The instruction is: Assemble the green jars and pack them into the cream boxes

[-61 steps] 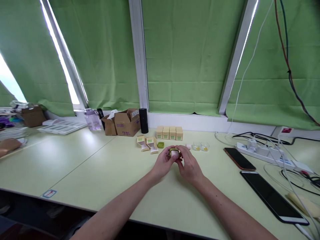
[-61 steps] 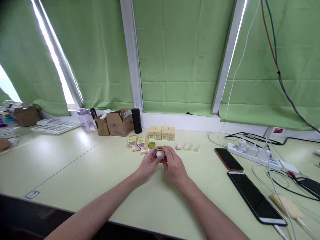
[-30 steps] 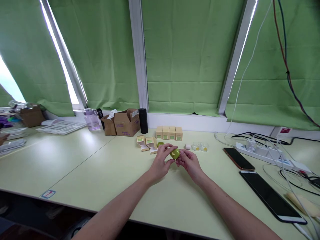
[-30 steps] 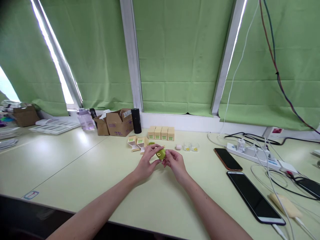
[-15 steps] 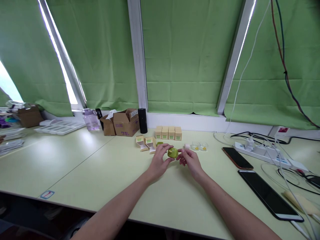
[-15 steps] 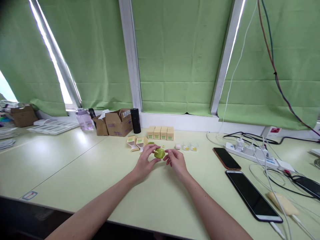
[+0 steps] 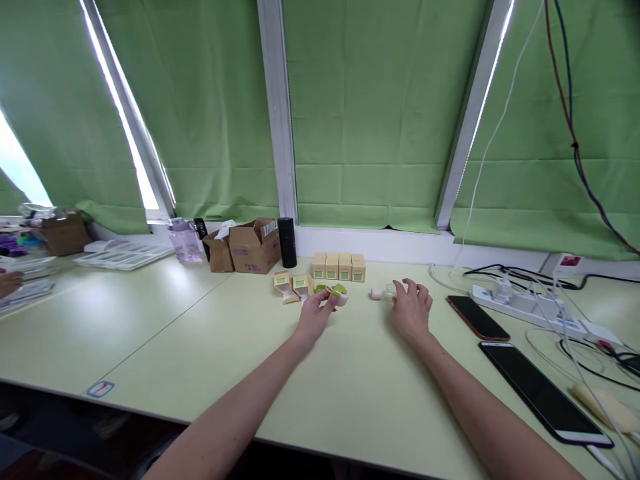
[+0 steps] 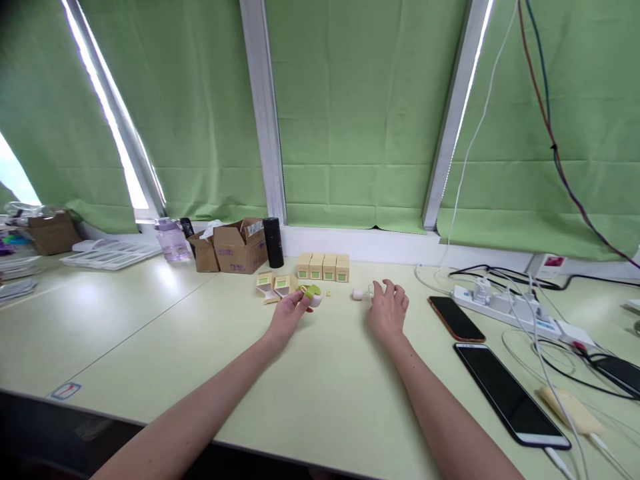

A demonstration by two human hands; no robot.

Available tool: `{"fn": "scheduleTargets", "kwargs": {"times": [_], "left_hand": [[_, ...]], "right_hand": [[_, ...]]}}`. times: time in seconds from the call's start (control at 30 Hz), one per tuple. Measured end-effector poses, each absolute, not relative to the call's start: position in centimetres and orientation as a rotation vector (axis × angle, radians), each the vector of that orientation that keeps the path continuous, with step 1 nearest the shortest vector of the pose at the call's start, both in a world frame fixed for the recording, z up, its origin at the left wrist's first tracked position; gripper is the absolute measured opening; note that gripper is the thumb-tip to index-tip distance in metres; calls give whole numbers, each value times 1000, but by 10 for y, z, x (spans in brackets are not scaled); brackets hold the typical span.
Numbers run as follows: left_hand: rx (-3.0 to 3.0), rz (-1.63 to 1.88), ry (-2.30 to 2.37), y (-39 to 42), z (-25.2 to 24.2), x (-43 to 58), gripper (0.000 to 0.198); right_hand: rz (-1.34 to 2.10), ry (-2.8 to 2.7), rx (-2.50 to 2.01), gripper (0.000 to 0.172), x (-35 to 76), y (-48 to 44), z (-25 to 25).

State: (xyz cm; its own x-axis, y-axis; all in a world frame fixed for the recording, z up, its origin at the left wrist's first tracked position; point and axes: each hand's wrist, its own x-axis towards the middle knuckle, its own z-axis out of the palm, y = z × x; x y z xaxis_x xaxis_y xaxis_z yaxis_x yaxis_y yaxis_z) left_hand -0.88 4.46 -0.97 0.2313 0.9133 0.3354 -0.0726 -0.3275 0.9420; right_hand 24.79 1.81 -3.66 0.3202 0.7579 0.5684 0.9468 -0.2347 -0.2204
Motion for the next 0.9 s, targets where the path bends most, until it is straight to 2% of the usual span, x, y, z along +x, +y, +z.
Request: {"fn": "scheduleTargets", "kwargs": {"times": [0.37,0.73,0.8,0.9], "left_hand": [[1458,1264,860,42,-8,-11,63],[1456,1385,874,47,-10,-11,61],[1464,1393,876,46,-9,-11,61],[1468,1399,893,45,-7,-11,59]], "right_hand": [[-596,-1718,-2040,26,264,14,-24],[-257,-2151,-1490,23,173,-32,-5],[-171,-2117,-1465,29,171,-32,-9],[99,-1898,-1471,56,180,-24,-24]]}}
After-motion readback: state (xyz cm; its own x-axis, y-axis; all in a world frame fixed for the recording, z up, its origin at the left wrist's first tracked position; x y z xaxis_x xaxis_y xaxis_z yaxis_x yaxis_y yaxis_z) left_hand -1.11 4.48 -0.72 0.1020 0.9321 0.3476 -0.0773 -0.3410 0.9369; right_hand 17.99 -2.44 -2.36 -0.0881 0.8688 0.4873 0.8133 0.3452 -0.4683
